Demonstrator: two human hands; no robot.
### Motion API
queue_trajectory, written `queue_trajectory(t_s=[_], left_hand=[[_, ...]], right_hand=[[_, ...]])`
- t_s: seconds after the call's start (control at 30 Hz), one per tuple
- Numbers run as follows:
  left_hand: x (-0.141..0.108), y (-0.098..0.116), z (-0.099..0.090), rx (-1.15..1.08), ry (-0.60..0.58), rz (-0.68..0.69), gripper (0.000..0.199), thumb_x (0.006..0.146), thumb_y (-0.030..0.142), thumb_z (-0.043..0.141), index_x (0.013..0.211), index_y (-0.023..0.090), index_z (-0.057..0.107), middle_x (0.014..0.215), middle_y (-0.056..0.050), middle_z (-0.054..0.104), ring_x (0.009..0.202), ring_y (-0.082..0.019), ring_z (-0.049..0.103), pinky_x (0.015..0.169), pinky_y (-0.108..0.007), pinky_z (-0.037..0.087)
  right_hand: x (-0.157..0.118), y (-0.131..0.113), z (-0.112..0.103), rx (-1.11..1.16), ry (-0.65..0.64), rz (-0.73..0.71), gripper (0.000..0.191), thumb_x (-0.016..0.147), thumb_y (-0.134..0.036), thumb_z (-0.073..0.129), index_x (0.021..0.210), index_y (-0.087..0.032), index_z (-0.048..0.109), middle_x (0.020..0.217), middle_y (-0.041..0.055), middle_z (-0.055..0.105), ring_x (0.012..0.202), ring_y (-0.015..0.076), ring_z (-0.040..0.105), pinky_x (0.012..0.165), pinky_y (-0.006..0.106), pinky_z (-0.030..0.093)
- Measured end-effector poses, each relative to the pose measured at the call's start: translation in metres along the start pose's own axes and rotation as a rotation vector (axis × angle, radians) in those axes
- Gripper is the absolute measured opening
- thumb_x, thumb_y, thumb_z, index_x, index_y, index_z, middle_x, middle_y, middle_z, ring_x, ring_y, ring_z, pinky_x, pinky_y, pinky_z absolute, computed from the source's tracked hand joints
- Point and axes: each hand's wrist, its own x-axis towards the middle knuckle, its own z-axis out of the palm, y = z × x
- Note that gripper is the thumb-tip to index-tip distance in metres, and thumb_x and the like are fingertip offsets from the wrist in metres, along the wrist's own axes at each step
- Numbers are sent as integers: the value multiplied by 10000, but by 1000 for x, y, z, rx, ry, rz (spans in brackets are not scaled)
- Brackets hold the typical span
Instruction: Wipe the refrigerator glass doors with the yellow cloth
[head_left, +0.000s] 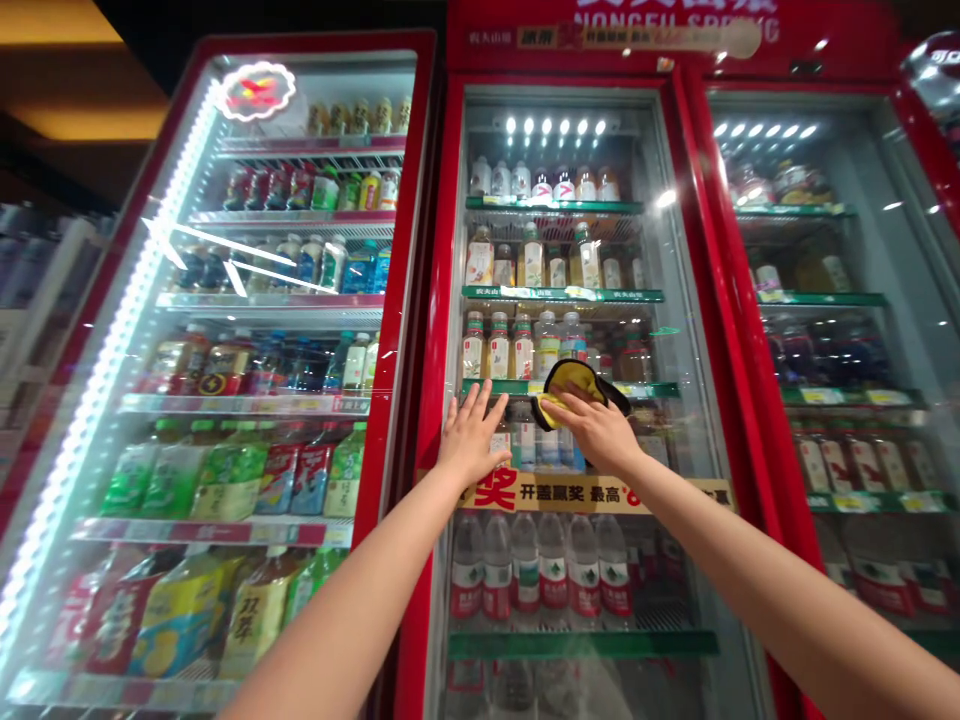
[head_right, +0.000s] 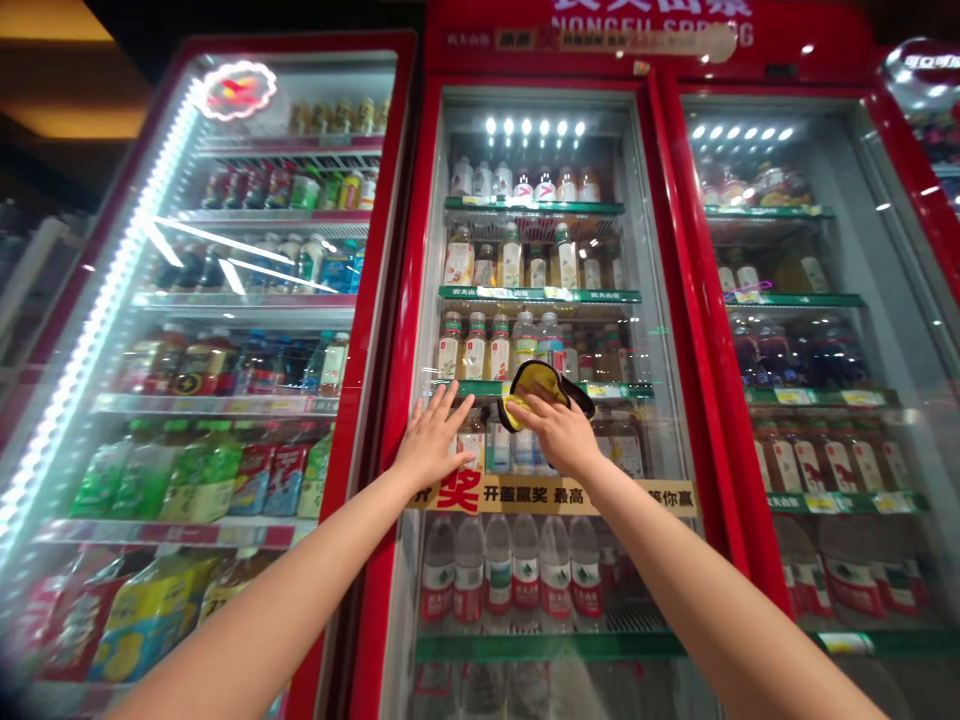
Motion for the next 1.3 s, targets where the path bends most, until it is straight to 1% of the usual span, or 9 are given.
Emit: queue_trajectory(t_s=[0.2, 0.33, 0.43, 0.53, 0.67, 0.77, 0.93, 1.17, 1.3], left_hand=[[-12, -22, -1, -14, -1, -76, 1010, 819, 467, 752, 1625, 163, 224, 1720, -165, 128, 1594, -326, 113, 1281, -548, 181], [-19, -27, 4, -60, 24, -68, 961, 844, 418, 718, 1622, 158, 217, 1721, -167, 127, 1592, -315, 132, 1280, -511, 213], [-24, -28, 5, -75, 13, -66, 954, 843, 402, 724, 1615, 142, 229, 1722, -173, 116, 1594, -311, 117, 1287, -486, 205], [-26, -32, 3, -82, 1, -56, 1000, 817, 420, 757, 1611, 124, 225, 1720, -193, 101, 1595, -314, 100, 1288, -480, 204], [-26, -39, 0, -85, -11, -56, 1023, 800, 390, 776, 1606, 99, 216, 1715, -216, 96, 1594, -317, 99, 1290, -478, 204], [-27, -41, 1, -103, 2, -45, 910, 818, 355, 754, 1569, 97, 308, 1711, -218, 138, 1593, -312, 117, 1289, -474, 221], [-30, -41, 3, -141, 12, -63, 797, 816, 317, 762, 1503, 98, 423, 1673, -223, 282, 1583, -319, 179, 1287, -485, 242], [-32, -38, 5, -122, 22, -87, 878, 863, 344, 727, 1588, 92, 300, 1697, -231, 182, 1591, -312, 127, 1282, -475, 258], [-35, -36, 7, -111, 42, -98, 891, 874, 368, 712, 1611, 130, 272, 1701, -195, 188, 1589, -316, 150, 1253, -469, 325]], right_hand=[[56, -35, -8, 64, 113, 312, 632, 978, -144, 346, 1565, -370, 409, 1666, 9, 359, 1531, 272, 331, 1068, 513, 453], [63, -72, -3, 53, 104, 157, 574, 1018, -241, 369, 1576, -372, 388, 1661, 24, 374, 1532, 281, 325, 1148, 532, 365], [44, -68, -2, 56, 54, 3, 527, 1027, -273, 414, 1533, -410, 453, 1627, 3, 438, 1480, 277, 400, 1159, 491, 348], [43, -51, -8, 82, 92, 110, 462, 1013, -230, 461, 1422, -387, 605, 1549, 33, 538, 1376, 288, 485, 1075, 442, 410], [87, -59, -17, 110, 187, 238, 419, 1023, -213, 450, 1379, -291, 657, 1431, 94, 633, 1313, 301, 517, 1025, 444, 424], [115, -87, -13, 146, 211, 205, 434, 1032, -196, 430, 1384, -331, 646, 1439, 39, 642, 1332, 262, 536, 1087, 445, 389], [109, -101, 2, 220, 174, -19, 486, 1016, -169, 438, 1389, -421, 623, 1521, -54, 569, 1433, 225, 478, 1149, 448, 352], [153, -107, -14, 284, 185, 233, 490, 1035, -210, 401, 1446, -424, 562, 1599, -24, 471, 1512, 264, 369, 1158, 552, 336], [156, -129, -15, 329, 109, 44, 524, 1019, -200, 416, 1459, -460, 531, 1615, -41, 446, 1532, 273, 330, 1171, 598, 301]])
